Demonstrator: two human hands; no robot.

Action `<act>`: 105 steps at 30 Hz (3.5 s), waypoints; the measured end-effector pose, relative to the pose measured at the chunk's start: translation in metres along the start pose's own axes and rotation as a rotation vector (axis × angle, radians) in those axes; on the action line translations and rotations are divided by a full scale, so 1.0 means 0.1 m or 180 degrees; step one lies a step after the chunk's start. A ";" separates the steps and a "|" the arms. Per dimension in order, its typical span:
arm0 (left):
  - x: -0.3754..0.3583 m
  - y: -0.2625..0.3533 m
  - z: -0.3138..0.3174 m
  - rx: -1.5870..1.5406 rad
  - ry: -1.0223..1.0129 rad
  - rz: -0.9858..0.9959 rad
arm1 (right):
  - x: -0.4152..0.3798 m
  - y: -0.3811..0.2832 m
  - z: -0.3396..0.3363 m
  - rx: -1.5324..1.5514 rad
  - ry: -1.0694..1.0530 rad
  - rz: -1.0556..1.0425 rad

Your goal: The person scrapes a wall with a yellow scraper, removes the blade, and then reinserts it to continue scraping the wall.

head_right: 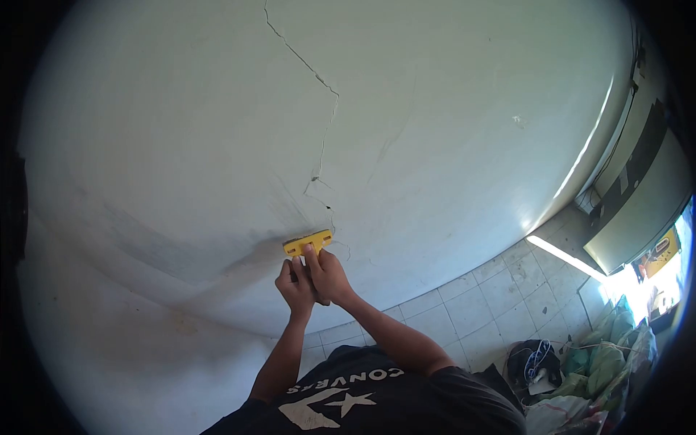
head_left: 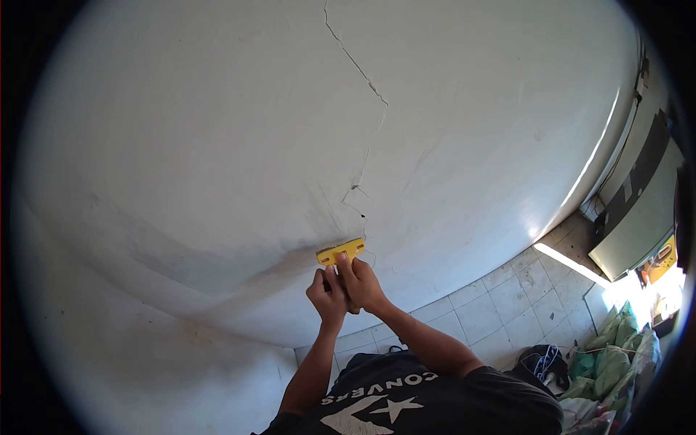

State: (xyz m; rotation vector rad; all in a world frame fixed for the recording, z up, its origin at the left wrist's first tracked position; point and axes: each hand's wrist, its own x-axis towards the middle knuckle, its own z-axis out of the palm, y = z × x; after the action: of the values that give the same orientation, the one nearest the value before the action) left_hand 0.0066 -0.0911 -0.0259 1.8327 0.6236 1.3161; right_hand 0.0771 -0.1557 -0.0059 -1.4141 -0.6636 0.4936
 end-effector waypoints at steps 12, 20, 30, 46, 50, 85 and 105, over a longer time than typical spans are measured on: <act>0.18 0.03 0.17 -0.0109 0.0109 0.0020 | 0.17 -0.05 -0.05 -0.0125 0.0054 0.0200; 0.18 -0.01 0.18 -0.0291 0.0176 -0.0010 | 0.19 -0.06 -0.04 -0.0046 -0.0003 0.0288; 0.21 0.13 0.14 -0.0322 0.0112 -0.0044 | 0.17 -0.11 -0.05 0.0516 -0.0039 0.0248; 0.01 -0.08 0.31 -0.0577 0.0316 -0.0379 | 0.21 0.09 -0.19 0.0193 -0.0434 0.0098; 0.00 -0.10 0.35 -0.0447 0.0324 -0.0327 | 0.23 0.10 -0.23 0.0051 -0.0488 0.0087; 0.02 0.02 0.40 -0.0442 0.0258 -0.0332 | 0.28 -0.06 -0.33 -0.0260 -0.0425 0.0005; -0.74 -0.75 -0.50 -0.0843 -0.1266 -0.2135 | -0.57 0.83 -0.05 0.0101 -0.0921 0.0830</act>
State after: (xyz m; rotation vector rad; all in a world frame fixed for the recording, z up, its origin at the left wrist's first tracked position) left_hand -0.0622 -0.0878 -0.1202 1.4237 0.7177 0.5408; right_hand 0.0452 -0.1891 -0.0957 -1.4193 -0.7006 0.9231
